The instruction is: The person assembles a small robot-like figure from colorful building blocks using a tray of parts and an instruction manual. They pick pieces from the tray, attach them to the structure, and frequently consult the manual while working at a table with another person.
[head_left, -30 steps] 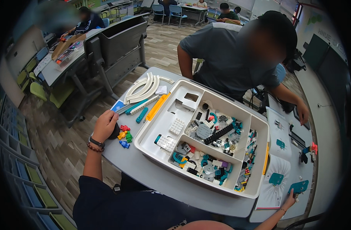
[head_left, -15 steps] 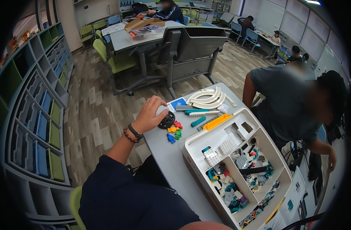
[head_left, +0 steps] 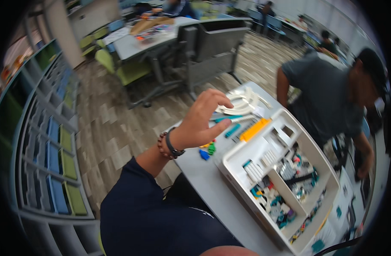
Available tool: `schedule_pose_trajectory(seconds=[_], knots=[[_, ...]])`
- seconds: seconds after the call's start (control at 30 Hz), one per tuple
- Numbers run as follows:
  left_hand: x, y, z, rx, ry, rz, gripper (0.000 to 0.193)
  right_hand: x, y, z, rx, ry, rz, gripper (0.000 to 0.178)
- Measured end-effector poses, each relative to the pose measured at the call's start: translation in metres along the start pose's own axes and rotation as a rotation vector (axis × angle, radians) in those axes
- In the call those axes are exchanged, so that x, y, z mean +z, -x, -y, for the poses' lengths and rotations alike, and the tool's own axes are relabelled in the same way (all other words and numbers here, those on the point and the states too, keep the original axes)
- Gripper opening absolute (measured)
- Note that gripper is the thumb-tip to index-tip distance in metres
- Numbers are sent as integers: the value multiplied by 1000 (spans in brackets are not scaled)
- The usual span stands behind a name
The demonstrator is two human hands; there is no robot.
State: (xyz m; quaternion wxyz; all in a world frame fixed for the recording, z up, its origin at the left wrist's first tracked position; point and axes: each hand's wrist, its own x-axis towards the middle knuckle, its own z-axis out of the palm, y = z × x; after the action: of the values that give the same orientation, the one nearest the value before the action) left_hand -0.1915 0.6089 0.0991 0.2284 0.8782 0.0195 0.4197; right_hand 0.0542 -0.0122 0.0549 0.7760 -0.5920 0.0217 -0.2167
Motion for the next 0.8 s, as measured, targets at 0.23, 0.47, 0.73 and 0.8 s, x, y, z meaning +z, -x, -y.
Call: schedule_pose_trajectory(seconds=[0.23,0.47,0.73,0.8], knots=[[71,-63,-77,171,708,450,58,139,99,50,-95,-142,406,58],[125,-65,-130,-162,1310,677,92,271,158,69,-115,75,700,50],[123,-68,-103,-305,1592,300,43,322,181,57,-172,129,1104,40],[108,-71,-95,-359,1758,325,40,328,179,51,-511,214,1157,48]])
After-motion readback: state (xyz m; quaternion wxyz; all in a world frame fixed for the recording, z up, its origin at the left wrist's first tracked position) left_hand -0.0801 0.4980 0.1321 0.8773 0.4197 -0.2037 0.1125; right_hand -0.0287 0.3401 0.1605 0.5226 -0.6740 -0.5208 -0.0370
